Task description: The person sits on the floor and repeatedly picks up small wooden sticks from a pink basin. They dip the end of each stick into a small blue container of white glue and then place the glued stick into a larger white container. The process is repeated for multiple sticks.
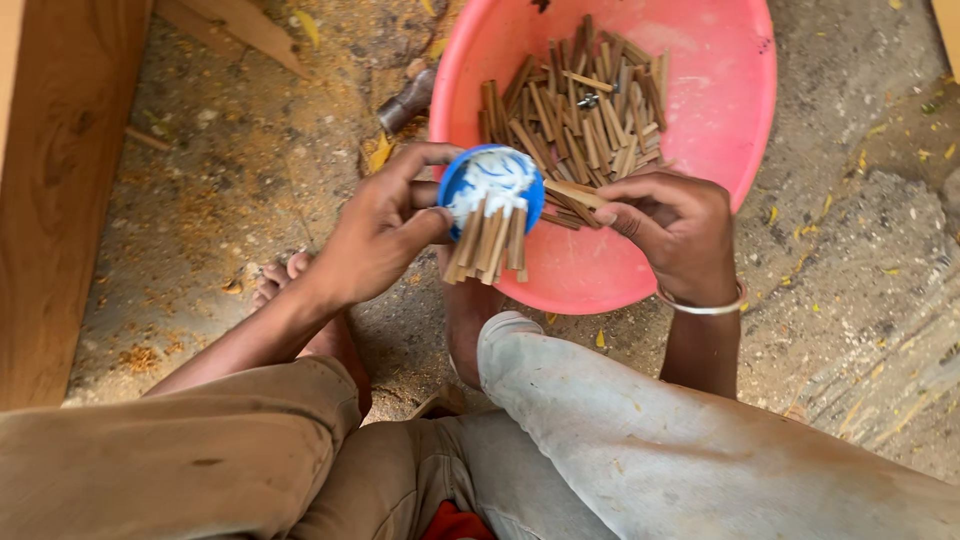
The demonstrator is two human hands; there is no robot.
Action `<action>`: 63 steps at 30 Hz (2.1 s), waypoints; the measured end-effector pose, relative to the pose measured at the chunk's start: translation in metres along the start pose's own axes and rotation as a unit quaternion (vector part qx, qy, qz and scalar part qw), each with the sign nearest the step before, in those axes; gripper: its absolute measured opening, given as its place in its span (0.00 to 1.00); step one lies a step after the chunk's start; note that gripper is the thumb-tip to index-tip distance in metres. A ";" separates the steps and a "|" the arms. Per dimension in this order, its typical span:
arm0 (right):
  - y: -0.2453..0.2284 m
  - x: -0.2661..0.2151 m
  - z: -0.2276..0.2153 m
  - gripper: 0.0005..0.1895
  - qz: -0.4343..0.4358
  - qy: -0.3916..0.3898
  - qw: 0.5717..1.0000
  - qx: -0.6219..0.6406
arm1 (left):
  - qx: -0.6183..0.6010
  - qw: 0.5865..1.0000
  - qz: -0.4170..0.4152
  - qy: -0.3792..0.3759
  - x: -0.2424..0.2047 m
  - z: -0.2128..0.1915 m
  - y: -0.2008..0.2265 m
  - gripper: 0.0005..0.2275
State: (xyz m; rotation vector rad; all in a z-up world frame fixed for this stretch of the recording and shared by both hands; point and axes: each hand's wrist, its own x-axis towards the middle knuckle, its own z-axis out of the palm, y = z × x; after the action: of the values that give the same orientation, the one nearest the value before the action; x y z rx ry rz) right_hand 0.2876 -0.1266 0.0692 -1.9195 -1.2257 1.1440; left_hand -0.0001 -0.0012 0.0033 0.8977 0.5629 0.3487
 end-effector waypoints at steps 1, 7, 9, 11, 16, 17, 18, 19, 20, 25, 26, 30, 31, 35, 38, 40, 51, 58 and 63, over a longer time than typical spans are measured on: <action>-0.011 0.001 0.002 0.09 -0.050 0.011 0.996 -0.068 | 0.019 1.000 -0.004 0.000 0.000 -0.001 0.000 0.21; -0.054 0.018 0.034 0.10 -0.254 0.015 0.937 -0.239 | 0.048 0.999 -0.024 -0.012 -0.001 0.000 0.000 0.21; -0.058 0.027 0.039 0.12 -0.308 -0.007 0.910 -0.277 | 0.049 0.998 -0.027 -0.014 -0.001 -0.001 -0.001 0.21; -0.061 0.031 0.036 0.13 -0.338 -0.030 0.889 -0.307 | 0.053 0.999 -0.013 -0.006 -0.002 -0.002 -0.002 0.21; -0.073 0.028 0.016 0.15 -0.342 -0.060 0.844 -0.409 | 0.038 0.999 0.015 0.001 -0.003 -0.003 -0.002 0.21; -0.075 0.026 0.013 0.14 -0.346 -0.060 0.839 -0.416 | 0.043 0.999 0.004 0.002 -0.003 -0.002 -0.002 0.21; -0.076 0.025 0.012 0.13 -0.349 -0.060 0.834 -0.424 | 0.047 0.999 -0.008 0.002 -0.003 -0.002 -0.002 0.21; -0.077 0.025 0.013 0.13 -0.350 -0.050 0.834 -0.423 | 0.058 0.998 -0.014 0.001 -0.002 -0.002 -0.002 0.21; -0.078 0.025 0.015 0.13 -0.351 -0.040 0.835 -0.421 | 0.068 0.997 -0.019 0.000 -0.002 -0.002 -0.001 0.21; -0.086 0.027 0.020 0.13 -0.357 -0.077 0.818 -0.444 | 0.057 0.998 -0.001 0.007 -0.003 -0.001 0.003 0.21; -0.089 0.025 0.017 0.14 -0.352 -0.090 0.817 -0.447 | 0.058 0.998 -0.001 0.015 -0.004 -0.001 0.004 0.21; -0.090 0.024 0.014 0.15 -0.343 -0.090 0.820 -0.449 | 0.066 0.998 0.005 0.016 -0.003 -0.001 0.002 0.22; -0.090 0.024 0.015 0.14 -0.338 -0.079 0.823 -0.450 | 0.060 0.998 0.005 0.012 -0.003 -0.001 0.002 0.21; -0.089 0.023 0.017 0.14 -0.333 -0.065 0.815 -0.470 | 0.068 0.998 0.009 0.007 -0.003 0.000 0.002 0.22; -0.089 0.021 0.016 0.15 -0.333 -0.091 0.813 -0.468 | 0.088 0.996 0.003 0.007 -0.004 0.000 0.001 0.23; -0.086 0.022 0.015 0.15 -0.331 -0.089 0.815 -0.467 | 0.095 0.995 0.000 0.009 -0.004 -0.001 0.000 0.23; -0.066 0.004 0.016 0.04 -0.134 0.099 0.962 -0.214 | -0.047 0.998 0.013 0.043 -0.002 0.000 -0.001 0.22; -0.050 -0.004 0.060 0.04 -0.202 0.166 0.934 -0.241 | -0.092 0.991 0.045 0.082 0.000 0.000 -0.004 0.23; -0.059 0.001 0.077 0.08 -0.300 0.155 0.886 -0.317 | -0.102 0.990 0.047 0.090 0.000 0.000 -0.005 0.23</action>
State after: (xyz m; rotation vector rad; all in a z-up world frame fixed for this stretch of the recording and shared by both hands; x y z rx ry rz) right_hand 0.1952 -0.0991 0.0818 -1.8129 -1.9647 0.0980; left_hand 0.0004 -0.0043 -0.0002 0.6998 0.6392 0.5668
